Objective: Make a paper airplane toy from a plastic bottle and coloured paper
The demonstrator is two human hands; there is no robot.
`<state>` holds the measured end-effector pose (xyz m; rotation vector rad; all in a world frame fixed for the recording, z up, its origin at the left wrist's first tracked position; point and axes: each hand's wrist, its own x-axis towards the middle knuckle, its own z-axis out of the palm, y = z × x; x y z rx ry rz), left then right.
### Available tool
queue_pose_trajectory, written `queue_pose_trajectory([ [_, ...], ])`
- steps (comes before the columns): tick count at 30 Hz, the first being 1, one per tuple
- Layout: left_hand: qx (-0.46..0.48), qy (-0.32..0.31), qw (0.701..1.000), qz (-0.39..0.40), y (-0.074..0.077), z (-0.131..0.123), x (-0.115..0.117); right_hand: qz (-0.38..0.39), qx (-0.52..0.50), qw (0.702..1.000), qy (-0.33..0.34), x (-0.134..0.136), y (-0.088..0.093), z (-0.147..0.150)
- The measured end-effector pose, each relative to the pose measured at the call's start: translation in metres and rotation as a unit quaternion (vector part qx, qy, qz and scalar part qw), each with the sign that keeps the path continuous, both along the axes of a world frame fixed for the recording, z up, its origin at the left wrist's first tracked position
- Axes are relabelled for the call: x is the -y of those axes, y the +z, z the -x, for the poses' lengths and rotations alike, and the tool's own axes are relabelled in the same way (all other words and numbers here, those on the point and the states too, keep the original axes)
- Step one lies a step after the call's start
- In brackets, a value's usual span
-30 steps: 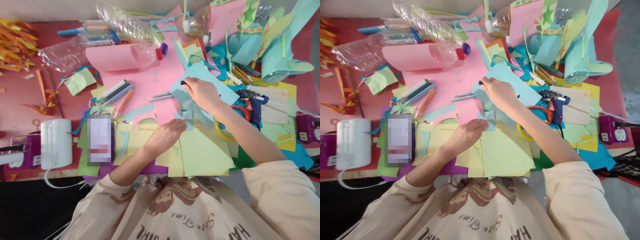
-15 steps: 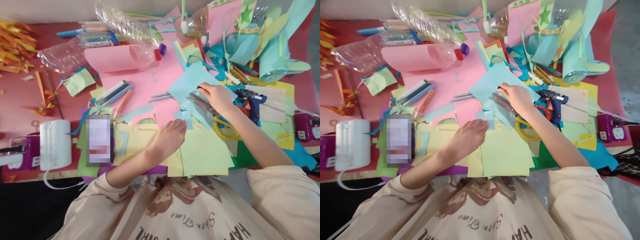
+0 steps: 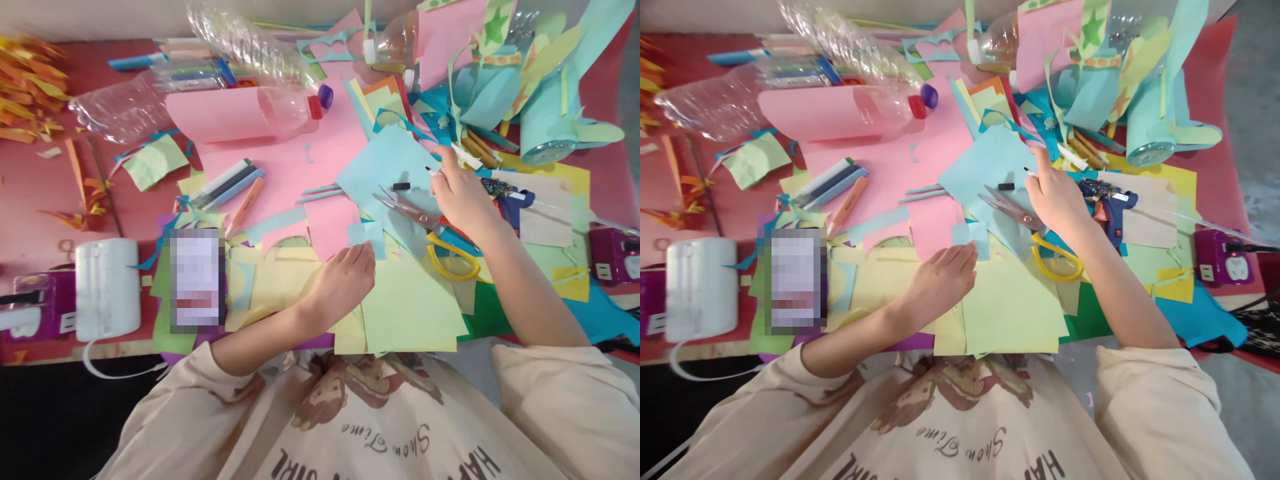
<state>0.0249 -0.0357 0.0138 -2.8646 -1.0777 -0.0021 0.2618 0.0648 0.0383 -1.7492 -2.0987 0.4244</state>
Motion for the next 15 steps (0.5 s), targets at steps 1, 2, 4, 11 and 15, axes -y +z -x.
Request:
queue_pose_trajectory([
  [1,0.007,-0.001,1.0,-0.002,-0.001,0.001,-0.001,-0.003,-0.049,0.998,0.028,0.005,0.004,-0.003],
  [2,0.014,-0.002,1.0,-0.002,-0.001,0.002,-0.003,0.003,-0.092,0.994,0.055,0.011,0.008,-0.004],
  [4,0.028,0.0,1.0,0.003,-0.002,0.004,-0.006,0.039,-0.163,0.982,0.082,0.023,0.015,-0.004],
  [11,0.059,-0.004,0.998,0.034,-0.005,0.009,-0.01,0.201,-0.475,0.857,0.02,0.036,0.005,0.014],
  [15,0.082,-0.005,0.996,0.019,-0.008,0.009,-0.011,0.331,-0.568,0.754,0.013,0.038,-0.008,0.029],
])
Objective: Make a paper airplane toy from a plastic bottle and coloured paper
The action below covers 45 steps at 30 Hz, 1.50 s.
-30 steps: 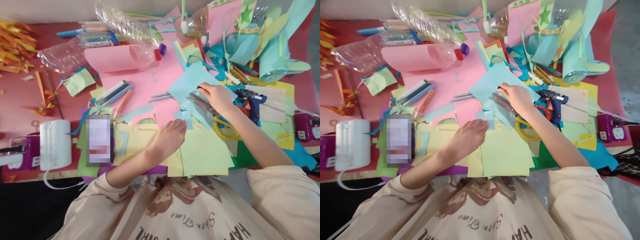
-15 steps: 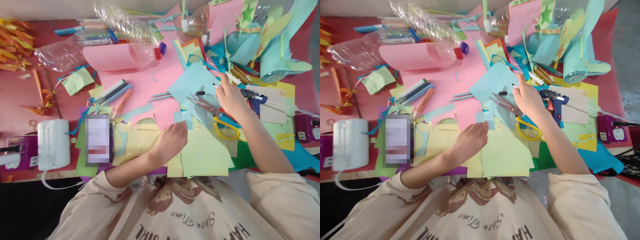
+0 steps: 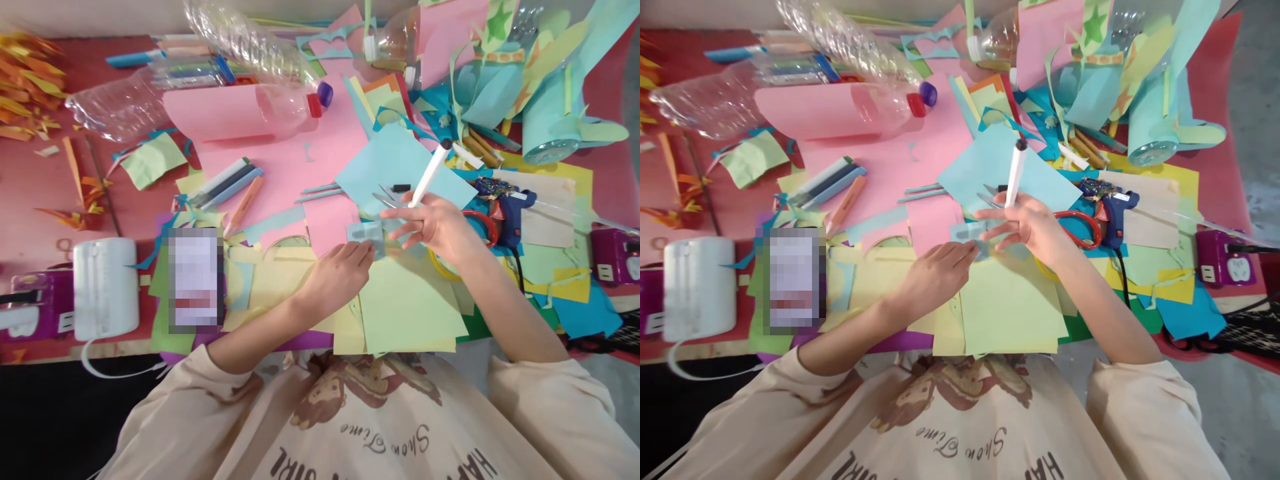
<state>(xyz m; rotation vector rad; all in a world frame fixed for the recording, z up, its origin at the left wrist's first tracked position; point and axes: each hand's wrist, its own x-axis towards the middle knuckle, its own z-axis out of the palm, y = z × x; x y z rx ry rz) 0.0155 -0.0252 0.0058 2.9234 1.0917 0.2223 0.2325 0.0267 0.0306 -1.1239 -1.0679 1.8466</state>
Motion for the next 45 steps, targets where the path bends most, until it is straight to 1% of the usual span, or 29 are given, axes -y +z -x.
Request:
queue_pose_trajectory([
  [1,0.006,0.001,1.0,-0.007,-0.001,0.0,0.0,-0.002,-0.002,1.0,-0.006,0.002,-0.003,0.005],
  [4,0.021,0.001,1.0,-0.016,-0.003,-0.001,-0.001,-0.044,0.018,0.998,-0.029,0.011,-0.013,0.021],
  [7,0.023,-0.001,0.999,-0.023,-0.005,0.0,-0.002,-0.087,0.049,0.995,-0.014,0.017,-0.024,0.033],
  [11,0.016,-0.005,0.998,-0.055,-0.005,0.002,-0.003,-0.141,0.104,0.985,-0.007,0.017,-0.034,0.038],
  [14,0.019,-0.009,0.998,-0.054,-0.004,0.002,-0.003,-0.175,0.135,0.975,-0.027,0.014,-0.037,0.038],
  [16,0.017,-0.01,0.999,-0.044,-0.004,0.002,-0.002,-0.176,0.132,0.975,-0.038,0.012,-0.038,0.036],
  [21,0.018,-0.005,0.999,-0.034,-0.004,0.003,-0.001,-0.127,0.094,0.986,-0.058,0.006,-0.036,0.028],
  [24,0.014,-0.005,0.999,-0.033,-0.004,0.003,0.0,-0.149,0.109,0.98,-0.07,0.003,-0.032,0.02],
  [26,0.006,-0.004,1.0,-0.026,-0.003,0.002,0.0,-0.169,0.135,0.975,-0.047,0.002,-0.031,0.017],
  [29,0.003,-0.003,1.0,-0.018,-0.003,0.002,0.001,-0.178,0.157,0.971,0.008,0.002,-0.029,0.016],
  [33,0.014,0.004,0.999,-0.033,-0.005,0.002,0.001,-0.164,0.163,0.973,0.027,0.005,-0.029,0.017],
  [36,0.013,0.008,0.999,-0.03,-0.006,0.002,0.001,-0.156,0.158,0.975,0.021,0.006,-0.029,0.016],
  [40,0.015,0.013,1.0,-0.02,-0.004,0.002,0.001,-0.164,0.164,0.973,0.004,0.007,-0.029,0.015],
  [45,0.019,0.014,0.999,-0.028,-0.003,0.002,0.0,-0.163,0.152,0.974,-0.039,0.009,-0.028,0.017],
])
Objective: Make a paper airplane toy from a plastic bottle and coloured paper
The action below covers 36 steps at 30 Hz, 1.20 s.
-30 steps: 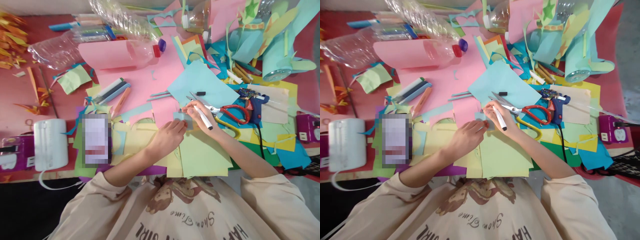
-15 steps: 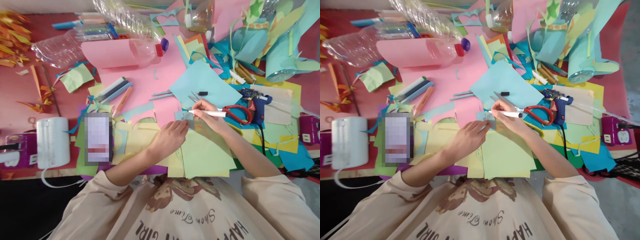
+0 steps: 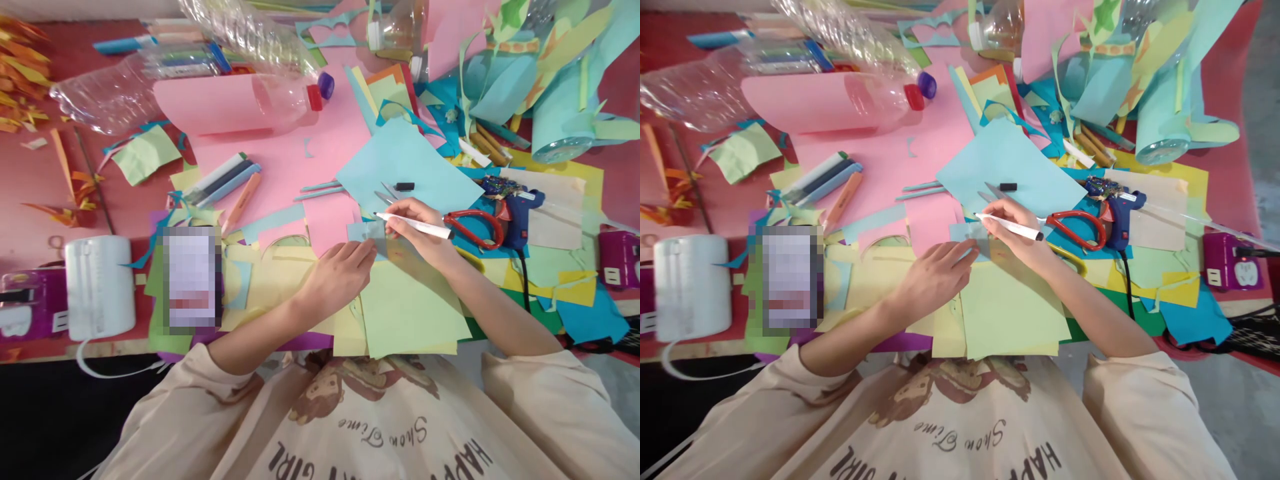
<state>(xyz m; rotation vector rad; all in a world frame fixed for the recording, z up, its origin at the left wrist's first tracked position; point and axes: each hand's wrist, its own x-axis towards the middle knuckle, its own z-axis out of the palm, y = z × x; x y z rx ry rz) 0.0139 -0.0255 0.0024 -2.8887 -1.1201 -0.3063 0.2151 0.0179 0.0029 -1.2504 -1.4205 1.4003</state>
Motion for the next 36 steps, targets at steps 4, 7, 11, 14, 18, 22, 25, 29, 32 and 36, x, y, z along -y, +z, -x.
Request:
queue_pose_trajectory([
  [4,0.011,-0.009,1.0,-0.014,-0.0009,0.0005,0.0,0.009,-0.01,1.0,-0.009,0.0008,-0.0014,0.0012],
  [7,0.014,-0.008,1.0,-0.013,-0.0015,0.0006,0.0002,0.004,0.009,1.0,-0.007,0.001,-0.0024,0.0006],
  [11,0.013,-0.006,1.0,-0.003,-0.0019,0.0005,0.0003,-0.012,0.034,0.999,0.021,0.0015,-0.0009,0.0002],
  [14,0.014,-0.007,1.0,0.012,-0.0018,0.0005,0.0002,-0.016,0.048,0.997,0.062,0.0021,0.0015,0.0009],
  [18,0.012,-0.006,0.999,0.032,-0.0018,0.0007,0.0003,-0.037,0.079,0.993,0.075,0.0026,0.0039,0.0024],
  [22,0.009,-0.007,0.999,0.03,-0.0019,0.0008,0.0004,-0.055,0.111,0.989,0.079,0.0027,0.0032,0.0034],
  [25,0.01,-0.008,1.0,0.022,-0.0017,0.0009,0.0006,-0.071,0.128,0.986,0.085,0.0027,0.0018,0.0033],
  [29,0.016,-0.008,1.0,0.024,-0.0017,0.0012,0.0007,-0.074,0.139,0.983,0.092,0.0031,0.0021,0.0028],
  [32,0.02,-0.009,0.999,0.041,-0.0021,0.0012,0.0007,-0.07,0.147,0.982,0.095,0.0034,0.0032,0.0028],
  [36,0.023,-0.006,0.999,0.043,-0.0019,0.0007,0.0008,-0.077,0.147,0.981,0.1,0.0031,0.0032,0.0032],
])
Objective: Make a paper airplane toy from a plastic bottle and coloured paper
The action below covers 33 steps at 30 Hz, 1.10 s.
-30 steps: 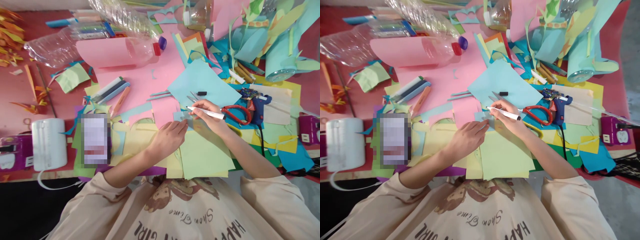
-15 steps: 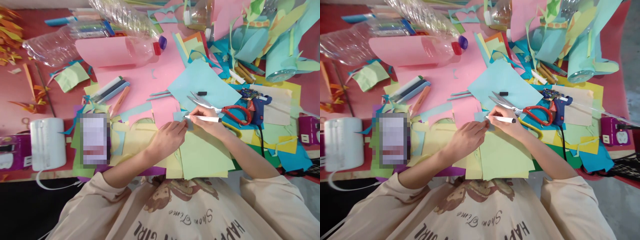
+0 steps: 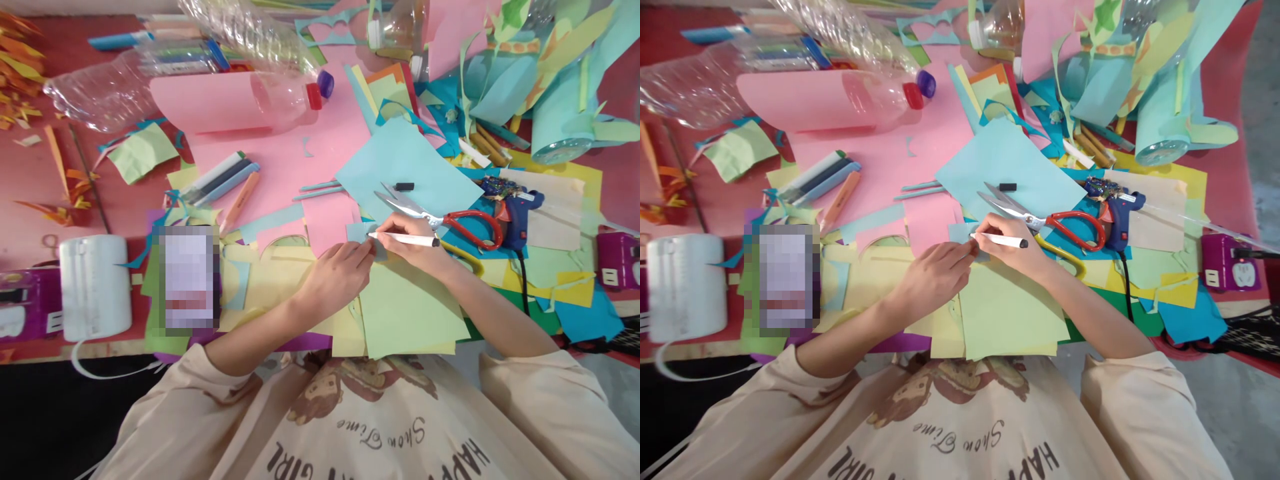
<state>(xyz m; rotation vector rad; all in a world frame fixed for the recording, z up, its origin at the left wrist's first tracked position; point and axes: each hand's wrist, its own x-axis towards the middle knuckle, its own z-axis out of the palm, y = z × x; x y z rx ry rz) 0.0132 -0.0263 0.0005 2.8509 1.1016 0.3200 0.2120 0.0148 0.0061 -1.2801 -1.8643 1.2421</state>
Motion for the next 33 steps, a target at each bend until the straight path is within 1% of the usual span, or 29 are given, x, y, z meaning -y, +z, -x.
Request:
queue_pose_trajectory([
  [7,-0.006,0.001,0.999,-0.036,0.0001,-0.0005,-0.0004,-0.004,-0.008,1.0,0.001,-0.0012,-0.0024,0.0004],
  [13,-0.014,-0.001,1.0,-0.023,-0.0006,0.0001,-0.0002,0.008,-0.032,0.999,-0.007,-0.0012,-0.004,0.0001],
  [19,-0.003,0.002,0.999,-0.045,-0.0003,-0.0003,-0.0006,0.011,-0.029,0.999,-0.027,-0.0005,-0.0037,0.0012],
  [27,0.008,0.003,0.999,-0.05,0.0002,-0.0005,-0.0011,-0.015,-0.024,0.999,-0.044,-0.0007,-0.0035,0.0016],
  [33,0.007,0.004,0.999,-0.042,-0.0006,-0.0004,-0.0007,-0.009,-0.018,0.998,-0.057,0.0004,-0.0012,0.0011],
])
